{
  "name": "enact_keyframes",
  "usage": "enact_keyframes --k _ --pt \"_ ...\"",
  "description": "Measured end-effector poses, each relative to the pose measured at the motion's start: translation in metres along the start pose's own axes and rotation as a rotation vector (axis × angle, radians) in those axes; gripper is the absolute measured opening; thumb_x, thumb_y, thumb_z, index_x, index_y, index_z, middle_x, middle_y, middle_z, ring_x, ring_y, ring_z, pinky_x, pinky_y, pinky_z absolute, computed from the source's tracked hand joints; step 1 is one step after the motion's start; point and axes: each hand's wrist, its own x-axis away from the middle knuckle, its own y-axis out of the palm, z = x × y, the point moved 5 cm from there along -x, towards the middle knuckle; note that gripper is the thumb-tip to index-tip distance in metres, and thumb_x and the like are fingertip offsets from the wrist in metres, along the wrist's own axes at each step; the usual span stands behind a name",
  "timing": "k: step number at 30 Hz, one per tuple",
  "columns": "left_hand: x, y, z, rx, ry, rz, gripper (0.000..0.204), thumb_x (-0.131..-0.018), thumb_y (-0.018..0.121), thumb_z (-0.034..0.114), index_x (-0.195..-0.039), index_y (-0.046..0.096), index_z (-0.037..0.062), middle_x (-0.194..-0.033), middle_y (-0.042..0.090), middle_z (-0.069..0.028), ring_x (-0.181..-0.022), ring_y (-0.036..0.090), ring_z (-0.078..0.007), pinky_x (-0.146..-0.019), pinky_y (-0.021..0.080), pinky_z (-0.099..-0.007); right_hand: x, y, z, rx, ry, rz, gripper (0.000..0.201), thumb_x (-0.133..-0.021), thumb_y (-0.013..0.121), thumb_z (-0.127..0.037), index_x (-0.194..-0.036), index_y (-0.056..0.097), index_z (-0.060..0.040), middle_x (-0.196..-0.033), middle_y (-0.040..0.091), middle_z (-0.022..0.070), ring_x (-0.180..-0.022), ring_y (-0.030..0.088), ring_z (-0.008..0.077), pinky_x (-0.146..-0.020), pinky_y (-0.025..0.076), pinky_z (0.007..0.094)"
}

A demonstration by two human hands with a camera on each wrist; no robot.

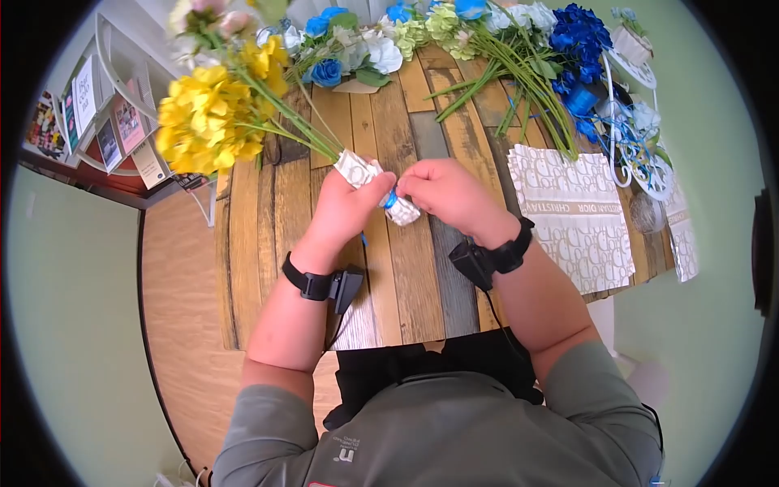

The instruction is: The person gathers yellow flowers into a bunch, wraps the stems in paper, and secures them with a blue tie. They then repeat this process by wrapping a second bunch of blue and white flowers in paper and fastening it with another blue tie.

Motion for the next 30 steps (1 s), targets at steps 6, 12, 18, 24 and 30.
enact_keyframes --k 6,12,18,24,30 --pt "0.008 -0.014 0.015 -0.131 0.143 0.219 0.012 -0.094 0.068 0.012 -0.088 0.060 0.0053 -0.076 0.058 0.0032 -0.063 0.051 -0.0059 -0.054 0.041 -0.0255 0.024 0.040 -0.013 0.358 -0.169 0.229 0.020 -0.095 0.060 -0.016 -0.090 0.071 0.0005 -0.065 0.062 0.0038 -0.058 0.056 0.0115 -0.054 0.044 0.0294" --pt "0.026 -0.013 0.053 0.439 0.056 0.312 0.014 -0.097 0.066 0.016 -0.089 0.057 0.0095 -0.069 0.050 0.0045 -0.052 0.041 -0.0032 -0.043 0.031 -0.0222 0.032 0.056 0.018 0.043 -0.176 0.136 0.021 -0.102 0.057 -0.019 -0.099 0.069 -0.0026 -0.068 0.059 -0.0019 -0.059 0.051 0.0068 -0.055 0.040 0.0241" --pt "0.038 0.011 0.063 0.526 -0.055 -0.096 0.013 -0.097 0.064 0.017 -0.090 0.055 0.0119 -0.072 0.050 0.0048 -0.051 0.041 -0.0042 -0.043 0.031 -0.0208 0.026 0.000 -0.004 -0.145 0.030 0.043 0.017 -0.100 0.058 -0.018 -0.095 0.066 -0.0042 -0.063 0.047 -0.0067 -0.052 0.037 0.0045 -0.049 0.029 0.0227" --pt "0.028 0.019 0.042 0.338 0.039 -0.075 0.012 -0.096 0.066 0.017 -0.088 0.058 0.0114 -0.071 0.052 0.0063 -0.056 0.045 -0.0033 -0.048 0.033 -0.0207 0.057 0.015 -0.105 0.718 -0.082 0.073 0.022 -0.096 0.063 -0.022 -0.089 0.073 -0.0043 -0.067 0.058 -0.0044 -0.057 0.050 0.0054 -0.052 0.038 0.0247" --pt "0.030 -0.001 0.056 0.404 0.097 0.113 0.012 -0.094 0.068 0.014 -0.087 0.060 0.0082 -0.073 0.058 0.0042 -0.060 0.050 -0.0044 -0.051 0.039 -0.0233 0.084 0.082 -0.029 0.714 -0.397 0.234 0.024 -0.097 0.062 -0.022 -0.085 0.068 -0.0022 -0.063 0.058 0.0130 -0.055 0.049 0.0210 -0.056 0.043 0.0366"
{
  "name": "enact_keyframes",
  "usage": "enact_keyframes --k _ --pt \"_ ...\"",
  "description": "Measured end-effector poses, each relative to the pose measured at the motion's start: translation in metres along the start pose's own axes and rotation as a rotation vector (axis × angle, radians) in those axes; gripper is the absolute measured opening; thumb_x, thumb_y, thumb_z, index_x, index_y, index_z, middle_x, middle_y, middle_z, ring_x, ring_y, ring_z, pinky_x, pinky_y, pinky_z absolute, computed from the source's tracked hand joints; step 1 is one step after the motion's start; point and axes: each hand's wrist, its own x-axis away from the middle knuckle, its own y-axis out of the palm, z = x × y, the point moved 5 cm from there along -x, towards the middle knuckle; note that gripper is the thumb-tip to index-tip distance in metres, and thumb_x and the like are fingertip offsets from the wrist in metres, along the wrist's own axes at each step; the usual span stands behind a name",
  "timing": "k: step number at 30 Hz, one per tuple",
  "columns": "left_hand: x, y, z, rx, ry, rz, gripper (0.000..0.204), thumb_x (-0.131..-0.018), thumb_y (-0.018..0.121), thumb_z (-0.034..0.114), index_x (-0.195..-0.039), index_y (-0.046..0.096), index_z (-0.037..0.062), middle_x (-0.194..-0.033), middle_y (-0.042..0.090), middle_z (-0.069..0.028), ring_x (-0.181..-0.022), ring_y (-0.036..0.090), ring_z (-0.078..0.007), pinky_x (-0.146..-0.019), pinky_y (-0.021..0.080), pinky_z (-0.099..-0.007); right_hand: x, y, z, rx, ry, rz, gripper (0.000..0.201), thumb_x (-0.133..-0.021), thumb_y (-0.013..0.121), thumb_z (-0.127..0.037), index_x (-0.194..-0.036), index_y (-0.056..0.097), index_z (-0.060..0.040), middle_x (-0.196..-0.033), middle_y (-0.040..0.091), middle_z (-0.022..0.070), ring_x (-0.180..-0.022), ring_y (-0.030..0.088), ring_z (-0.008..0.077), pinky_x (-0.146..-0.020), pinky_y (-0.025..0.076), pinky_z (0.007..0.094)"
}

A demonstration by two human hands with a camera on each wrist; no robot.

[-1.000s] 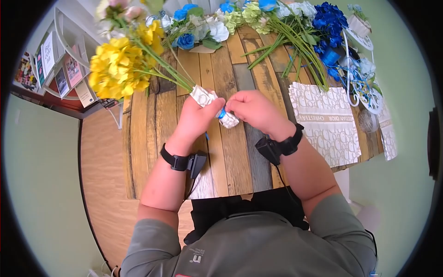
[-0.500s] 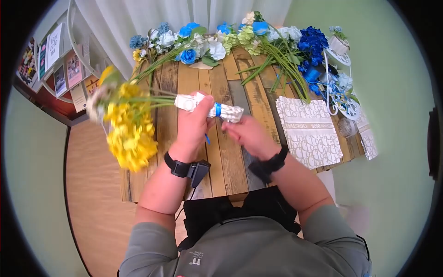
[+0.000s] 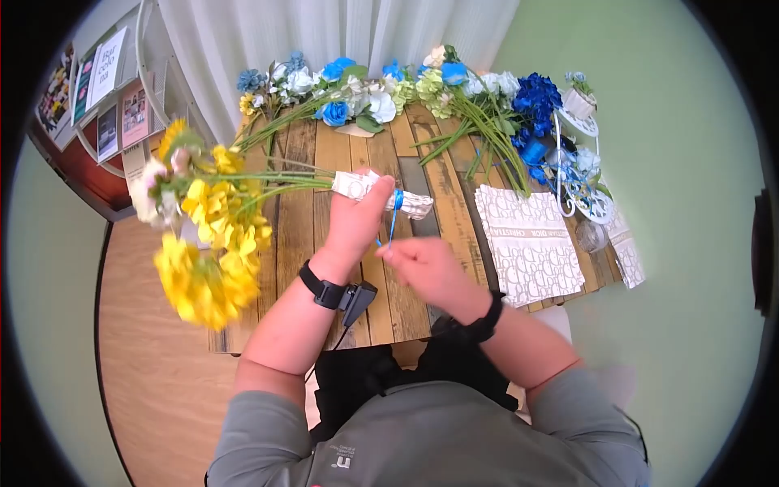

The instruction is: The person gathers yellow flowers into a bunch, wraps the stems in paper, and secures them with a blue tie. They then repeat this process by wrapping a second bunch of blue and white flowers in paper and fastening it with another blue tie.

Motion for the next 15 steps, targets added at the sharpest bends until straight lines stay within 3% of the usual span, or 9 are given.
enact_keyframes --k 2,4,6,8,9,11,12,14,15 --pt "0.006 0.004 0.003 0.104 -0.056 -0.086 0.013 -0.095 0.067 0.015 -0.087 0.061 0.0085 -0.071 0.056 0.0045 -0.056 0.048 -0.0041 -0.048 0.037 -0.0235 0.009 0.022 0.033 -0.555 0.356 -0.090 0.026 -0.099 0.062 -0.024 -0.085 0.069 -0.0029 -0.062 0.059 0.0024 -0.056 0.046 0.0107 -0.054 0.040 0.0292" --pt "0.017 0.015 0.007 0.113 -0.089 -0.124 0.013 -0.095 0.067 0.017 -0.086 0.061 0.0090 -0.070 0.056 0.0050 -0.055 0.047 -0.0039 -0.047 0.036 -0.0234 0.000 0.009 0.051 -0.845 0.443 0.042 0.018 -0.099 0.062 -0.020 -0.095 0.069 -0.0050 -0.070 0.056 -0.0057 -0.057 0.044 0.0041 -0.052 0.034 0.0223" --pt "0.021 0.021 0.001 0.122 -0.115 -0.165 0.014 -0.095 0.067 0.018 -0.086 0.061 0.0094 -0.070 0.055 0.0054 -0.054 0.046 -0.0036 -0.046 0.034 -0.0233 -0.029 -0.010 0.090 -0.929 0.297 -0.087 0.017 -0.098 0.062 -0.021 -0.099 0.068 -0.0053 -0.074 0.057 -0.0053 -0.058 0.046 0.0037 -0.051 0.033 0.0218" --pt "0.019 0.021 -0.015 0.062 -0.132 -0.380 0.008 -0.096 0.065 0.014 -0.094 0.060 0.0087 -0.079 0.058 0.0036 -0.070 0.054 -0.0052 -0.053 0.041 -0.0214 -0.040 -0.051 0.060 -0.873 0.396 -0.327 0.016 -0.096 0.062 -0.018 -0.094 0.069 -0.0030 -0.073 0.060 -0.0034 -0.059 0.049 0.0054 -0.053 0.037 0.0233" --pt "0.019 0.022 -0.018 0.032 -0.143 -0.380 0.008 -0.096 0.066 0.014 -0.094 0.061 0.0086 -0.081 0.060 0.0031 -0.068 0.053 -0.0050 -0.054 0.041 -0.0220 -0.046 -0.066 0.044 -0.872 0.396 -0.326 0.016 -0.096 0.062 -0.018 -0.094 0.069 -0.0030 -0.073 0.060 -0.0034 -0.059 0.049 0.0054 -0.053 0.037 0.0233" --pt "0.017 0.021 -0.016 0.004 -0.148 -0.386 0.008 -0.096 0.066 0.014 -0.095 0.061 0.0088 -0.082 0.060 0.0032 -0.067 0.052 -0.0049 -0.053 0.040 -0.0222 -0.055 -0.094 0.021 -0.220 0.302 -0.246 0.018 -0.092 0.063 -0.018 -0.090 0.072 -0.0027 -0.077 0.065 -0.0002 -0.065 0.056 0.0085 -0.060 0.044 0.0259" --pt "0.017 0.021 -0.016 -0.025 -0.155 -0.391 0.008 -0.096 0.066 0.014 -0.095 0.061 0.0091 -0.082 0.060 0.0034 -0.065 0.051 -0.0048 -0.053 0.040 -0.0223 -0.052 -0.094 0.012 -0.217 0.302 -0.245 0.018 -0.092 0.063 -0.018 -0.090 0.072 -0.0027 -0.077 0.065 -0.0002 -0.065 0.056 0.0085 -0.060 0.044 0.0259" --pt "0.013 0.020 -0.019 -0.033 -0.073 -0.325 0.008 -0.096 0.066 0.015 -0.094 0.061 0.0094 -0.080 0.059 0.0038 -0.064 0.050 -0.0045 -0.052 0.039 -0.0223 -0.045 -0.090 -0.016 0.049 0.023 -0.123 0.021 -0.091 0.063 -0.018 -0.085 0.074 -0.0021 -0.076 0.068 0.0018 -0.068 0.061 0.0112 -0.064 0.048 0.0288" --pt "0.010 0.018 -0.019 -0.046 0.006 -0.257 0.008 -0.096 0.066 0.015 -0.094 0.060 0.0097 -0.079 0.058 0.0043 -0.063 0.049 -0.0042 -0.052 0.037 -0.0222 -0.035 -0.077 -0.019 0.053 0.084 -0.076 0.023 -0.091 0.064 -0.020 -0.085 0.072 -0.0001 -0.070 0.066 0.0034 -0.065 0.060 0.0119 -0.062 0.048 0.0302"
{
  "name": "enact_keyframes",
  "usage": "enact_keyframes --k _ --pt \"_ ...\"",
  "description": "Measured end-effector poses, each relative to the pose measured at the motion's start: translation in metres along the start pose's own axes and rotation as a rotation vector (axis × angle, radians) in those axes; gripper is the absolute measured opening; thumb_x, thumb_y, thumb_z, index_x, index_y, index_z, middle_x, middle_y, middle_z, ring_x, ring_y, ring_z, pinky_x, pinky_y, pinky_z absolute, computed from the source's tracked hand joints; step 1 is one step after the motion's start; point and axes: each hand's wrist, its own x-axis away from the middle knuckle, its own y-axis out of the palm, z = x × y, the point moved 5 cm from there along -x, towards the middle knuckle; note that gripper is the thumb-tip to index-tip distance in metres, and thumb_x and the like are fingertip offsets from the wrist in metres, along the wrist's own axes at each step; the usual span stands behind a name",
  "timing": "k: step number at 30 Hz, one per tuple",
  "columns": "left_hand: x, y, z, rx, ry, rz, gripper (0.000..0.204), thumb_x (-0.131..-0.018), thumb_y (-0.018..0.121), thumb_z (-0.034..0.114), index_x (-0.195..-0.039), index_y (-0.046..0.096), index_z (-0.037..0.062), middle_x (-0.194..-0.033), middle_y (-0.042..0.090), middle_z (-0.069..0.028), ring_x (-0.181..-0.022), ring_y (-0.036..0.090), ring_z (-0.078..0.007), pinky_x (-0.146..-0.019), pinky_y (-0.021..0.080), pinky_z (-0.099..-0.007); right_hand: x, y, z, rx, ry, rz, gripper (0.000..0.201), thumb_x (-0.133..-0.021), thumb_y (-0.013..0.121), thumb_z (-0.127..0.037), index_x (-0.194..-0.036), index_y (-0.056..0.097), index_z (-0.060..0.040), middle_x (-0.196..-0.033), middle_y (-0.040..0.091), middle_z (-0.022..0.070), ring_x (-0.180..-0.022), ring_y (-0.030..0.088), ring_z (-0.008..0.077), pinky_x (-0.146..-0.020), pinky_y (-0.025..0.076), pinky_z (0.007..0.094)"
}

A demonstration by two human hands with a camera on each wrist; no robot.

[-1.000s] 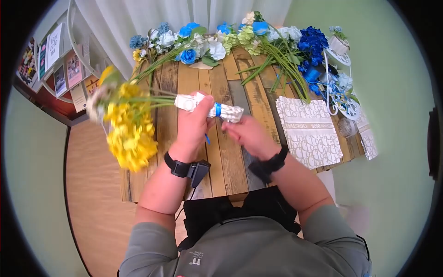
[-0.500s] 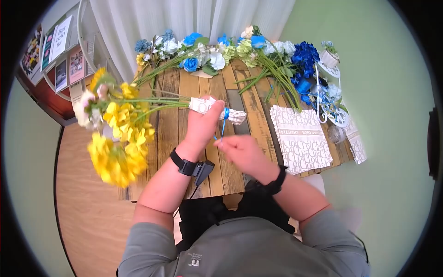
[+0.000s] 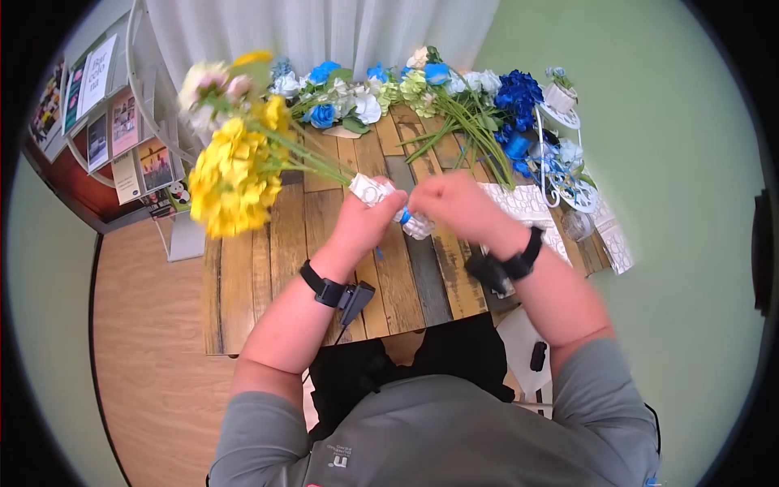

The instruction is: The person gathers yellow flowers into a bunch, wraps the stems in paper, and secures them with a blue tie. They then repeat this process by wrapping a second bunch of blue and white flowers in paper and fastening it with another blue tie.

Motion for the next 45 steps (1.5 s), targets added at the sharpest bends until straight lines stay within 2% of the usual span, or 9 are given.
enact_keyframes --k 1,2,5,13,19,23,33,35,45 --pt "-0.002 0.000 -0.002 -0.002 0.007 0.005 0.008 -0.096 0.066 0.015 -0.094 0.060 0.0097 -0.079 0.058 0.0043 -0.063 0.049 -0.0042 -0.052 0.037 -0.0222 0.012 0.012 -0.013 0.131 0.010 0.032 0.023 -0.091 0.064 -0.021 -0.086 0.072 0.0007 -0.069 0.067 0.0060 -0.068 0.062 0.0119 -0.065 0.049 0.0315" --pt "-0.003 -0.002 -0.005 0.066 0.022 0.075 0.009 -0.096 0.066 0.016 -0.093 0.059 0.0103 -0.078 0.056 0.0049 -0.062 0.048 -0.0038 -0.051 0.036 -0.0216 0.024 0.026 -0.018 0.143 -0.100 0.131 0.025 -0.091 0.060 -0.024 -0.085 0.068 -0.0014 -0.074 0.063 0.0219 -0.063 0.060 0.0354 -0.062 0.048 0.0422" --pt "0.002 -0.006 0.004 0.134 0.001 0.158 0.011 -0.097 0.065 0.017 -0.091 0.058 0.0113 -0.075 0.054 0.0056 -0.060 0.046 -0.0032 -0.048 0.034 -0.0211 0.045 0.065 0.007 -0.102 -0.048 0.216 0.023 -0.098 0.060 -0.017 -0.092 0.071 0.0013 -0.067 0.062 0.0035 -0.059 0.054 0.0119 -0.058 0.044 0.0301" --pt "0.011 0.012 0.016 0.233 -0.094 0.041 0.013 -0.097 0.064 0.020 -0.089 0.056 0.0129 -0.074 0.052 0.0055 -0.054 0.044 -0.0032 -0.043 0.032 -0.0220 0.024 0.064 0.086 -0.996 0.230 0.008 0.016 -0.100 0.059 -0.018 -0.100 0.068 -0.0047 -0.070 0.053 -0.0074 -0.057 0.042 0.0031 -0.052 0.031 0.0222" --pt "0.006 0.005 0.004 0.163 -0.293 0.041 0.013 -0.095 0.065 0.021 -0.091 0.058 0.0113 -0.071 0.054 0.0044 -0.052 0.046 -0.0047 -0.043 0.031 -0.0221 -0.003 0.012 0.061 -0.483 0.240 -0.221 0.017 -0.095 0.058 -0.017 -0.089 0.070 -0.0070 -0.069 0.053 -0.0086 -0.059 0.043 0.0031 -0.052 0.031 0.0220" --pt "-0.006 -0.008 -0.013 0.078 -0.351 -0.032 0.013 -0.091 0.071 0.020 -0.090 0.060 0.0118 -0.072 0.055 0.0054 -0.057 0.048 -0.0044 -0.046 0.035 -0.0228 -0.011 0.009 0.044 0.092 0.006 -0.075 0.019 -0.093 0.062 -0.017 -0.087 0.069 -0.0005 -0.069 0.063 0.0063 -0.063 0.056 0.0142 -0.060 0.045 0.0310" --pt "-0.008 -0.019 -0.036 -0.362 -0.523 -0.090 0.015 -0.090 0.071 0.021 -0.093 0.068 0.0065 -0.081 0.063 0.0034 -0.063 0.050 -0.0040 -0.053 0.038 -0.0231 -0.009 0.047 0.080 0.132 -0.061 -0.058 0.017 -0.089 0.062 -0.018 -0.087 0.068 -0.0021 -0.073 0.064 0.0160 -0.065 0.062 0.0305 -0.062 0.048 0.0384" --pt "-0.010 -0.021 -0.044 -0.519 -0.498 -0.147 0.021 -0.088 0.071 0.018 -0.098 0.069 -0.0006 -0.089 0.071 -0.0062 -0.081 0.064 -0.0145 -0.074 0.052 -0.0323 -0.010 0.057 0.085 0.105 -0.086 -0.169 0.016 -0.088 0.062 -0.019 -0.084 0.068 -0.0042 -0.073 0.064 0.0165 -0.067 0.063 0.0348 -0.061 0.049 0.0416" --pt "-0.010 -0.039 -0.081 -0.832 -0.517 -0.174 0.033 -0.085 0.075 0.029 -0.091 0.071 -0.0031 -0.082 0.072 -0.0170 -0.076 0.068 -0.0233 -0.072 0.054 -0.0376 -0.004 0.088 0.108 0.110 -0.293 -0.114 0.018 -0.088 0.059 -0.021 -0.080 0.069 -0.0083 -0.077 0.068 0.0156 -0.072 0.066 0.0386 -0.067 0.053 0.0507"
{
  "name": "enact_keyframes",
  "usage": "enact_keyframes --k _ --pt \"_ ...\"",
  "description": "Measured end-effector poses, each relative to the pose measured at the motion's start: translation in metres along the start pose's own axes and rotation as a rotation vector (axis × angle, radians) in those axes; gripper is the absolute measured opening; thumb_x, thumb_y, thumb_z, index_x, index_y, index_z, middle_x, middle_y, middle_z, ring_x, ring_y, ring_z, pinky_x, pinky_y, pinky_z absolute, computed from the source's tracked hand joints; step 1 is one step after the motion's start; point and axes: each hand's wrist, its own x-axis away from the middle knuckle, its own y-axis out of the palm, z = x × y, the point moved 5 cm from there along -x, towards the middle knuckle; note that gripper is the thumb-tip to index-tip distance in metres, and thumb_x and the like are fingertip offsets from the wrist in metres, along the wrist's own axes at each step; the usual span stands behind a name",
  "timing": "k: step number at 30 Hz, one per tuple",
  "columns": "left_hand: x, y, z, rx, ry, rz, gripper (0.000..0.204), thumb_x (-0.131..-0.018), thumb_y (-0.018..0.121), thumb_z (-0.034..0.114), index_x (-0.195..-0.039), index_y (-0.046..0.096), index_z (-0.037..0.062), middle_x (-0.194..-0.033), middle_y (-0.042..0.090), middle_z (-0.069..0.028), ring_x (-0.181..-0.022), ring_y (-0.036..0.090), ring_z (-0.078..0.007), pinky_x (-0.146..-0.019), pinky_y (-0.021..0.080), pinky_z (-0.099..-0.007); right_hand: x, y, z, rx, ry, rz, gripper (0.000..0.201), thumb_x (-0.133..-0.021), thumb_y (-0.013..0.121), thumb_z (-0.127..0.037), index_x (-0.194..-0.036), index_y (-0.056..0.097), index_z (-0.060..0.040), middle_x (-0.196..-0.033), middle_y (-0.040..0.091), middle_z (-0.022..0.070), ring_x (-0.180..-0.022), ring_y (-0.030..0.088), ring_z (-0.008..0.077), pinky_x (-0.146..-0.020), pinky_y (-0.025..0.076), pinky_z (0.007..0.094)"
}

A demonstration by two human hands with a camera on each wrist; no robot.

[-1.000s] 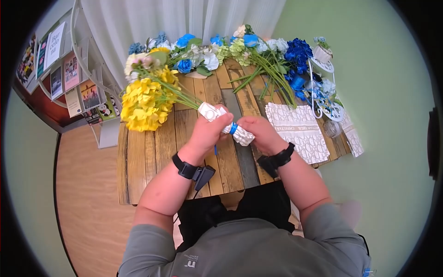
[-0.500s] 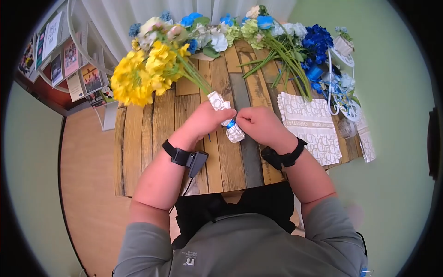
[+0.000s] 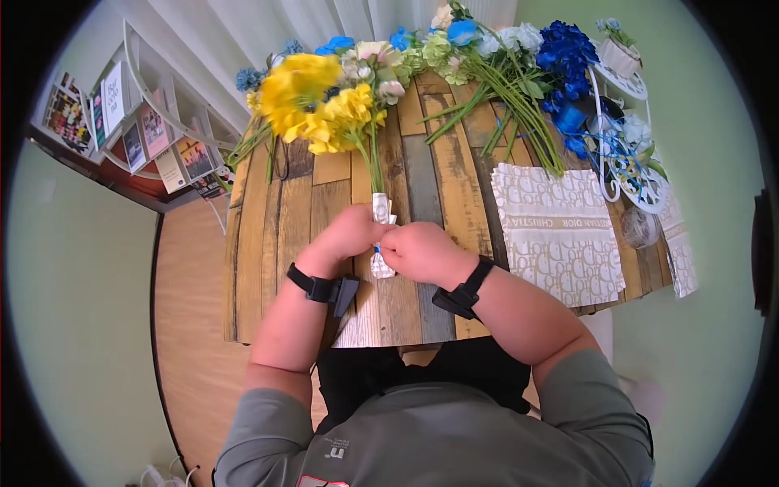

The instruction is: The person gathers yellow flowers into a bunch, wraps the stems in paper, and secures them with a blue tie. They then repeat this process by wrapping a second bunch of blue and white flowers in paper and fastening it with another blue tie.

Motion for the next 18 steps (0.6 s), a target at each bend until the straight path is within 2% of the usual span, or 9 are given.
enact_keyframes --k 1,3,6,8,11,13,14,17,18 --pt "0.000 0.000 0.002 -0.009 -0.004 0.007 0.033 -0.085 0.075 0.029 -0.091 0.071 -0.0031 -0.082 0.072 -0.0170 -0.076 0.068 -0.0233 -0.072 0.054 -0.0376 0.000 0.001 0.002 -0.006 -0.010 0.004 0.018 -0.088 0.059 -0.021 -0.080 0.069 -0.0083 -0.077 0.068 0.0156 -0.072 0.066 0.0386 -0.067 0.053 0.0507" --pt "0.003 -0.001 0.003 -0.174 -0.138 0.058 0.040 -0.083 0.075 0.036 -0.092 0.072 -0.0030 -0.085 0.071 -0.0231 -0.080 0.070 -0.0346 -0.073 0.054 -0.0414 0.001 0.003 0.005 -0.021 -0.015 0.050 0.019 -0.087 0.059 -0.022 -0.080 0.070 -0.0084 -0.078 0.068 0.0150 -0.073 0.066 0.0382 -0.069 0.053 0.0502" --pt "0.002 -0.001 0.009 -0.420 -0.063 0.084 0.042 -0.085 0.073 0.037 -0.096 0.072 -0.0031 -0.090 0.071 -0.0263 -0.086 0.070 -0.0411 -0.075 0.054 -0.0440 -0.001 0.002 0.003 0.010 -0.025 0.038 0.018 -0.087 0.060 -0.022 -0.081 0.070 -0.0087 -0.079 0.069 0.0139 -0.075 0.066 0.0379 -0.070 0.054 0.0488" --pt "0.003 -0.001 0.008 -0.435 -0.091 0.062 0.042 -0.088 0.068 0.037 -0.095 0.072 -0.0040 -0.091 0.071 -0.0282 -0.089 0.069 -0.0436 -0.078 0.053 -0.0451 0.000 0.000 0.000 -0.010 -0.064 0.029 0.019 -0.087 0.060 -0.022 -0.081 0.071 -0.0083 -0.082 0.069 0.0127 -0.078 0.067 0.0366 -0.071 0.054 0.0472" --pt "0.007 -0.005 0.013 -0.409 -0.085 0.046 0.043 -0.088 0.067 0.035 -0.093 0.070 -0.0075 -0.087 0.070 -0.0292 -0.081 0.070 -0.0415 -0.070 0.054 -0.0465 0.001 0.001 -0.006 -0.083 -0.186 0.084 0.019 -0.087 0.061 -0.023 -0.083 0.071 -0.0080 -0.085 0.069 0.0117 -0.080 0.067 0.0349 -0.071 0.054 0.0458" --pt "0.009 -0.009 0.010 -0.317 -0.346 0.013 0.039 -0.086 0.069 0.032 -0.086 0.069 -0.0070 -0.075 0.067 -0.0222 -0.062 0.066 -0.0331 -0.054 0.050 -0.0438 -0.001 0.002 -0.002 -0.126 -0.186 0.067 0.018 -0.086 0.064 -0.022 -0.085 0.073 -0.0062 -0.086 0.068 0.0115 -0.083 0.066 0.0337 -0.073 0.054 0.0437" --pt "0.010 -0.012 0.014 -0.325 -0.347 0.014 0.039 -0.086 0.069 0.032 -0.086 0.069 -0.0070 -0.075 0.067 -0.0222 -0.062 0.066 -0.0331 -0.054 0.050 -0.0438 -0.004 0.000 -0.001 -0.129 -0.188 0.074 0.018 -0.086 0.064 -0.022 -0.085 0.073 -0.0062 -0.086 0.068 0.0115 -0.083 0.066 0.0337 -0.073 0.054 0.0437" --pt "0.013 -0.008 0.016 -0.074 -0.346 -0.028 0.030 -0.085 0.071 0.029 -0.074 0.064 0.0021 -0.063 0.057 -0.0061 -0.047 0.047 -0.0171 -0.042 0.035 -0.0330 -0.002 0.002 0.002 -0.273 -0.242 0.074 0.016 -0.085 0.069 -0.018 -0.087 0.074 -0.0033 -0.087 0.068 0.0123 -0.086 0.066 0.0325 -0.076 0.053 0.0398" --pt "0.010 -0.009 0.013 -0.069 -0.346 -0.032 0.030 -0.085 0.071 0.029 -0.074 0.064 0.0021 -0.063 0.057 -0.0061 -0.047 0.047 -0.0171 -0.042 0.035 -0.0330 -0.002 0.003 0.006 -0.271 -0.237 0.070 0.016 -0.085 0.069 -0.018 -0.087 0.074 -0.0033 -0.087 0.068 0.0123 -0.086 0.066 0.0325 -0.076 0.053 0.0398"
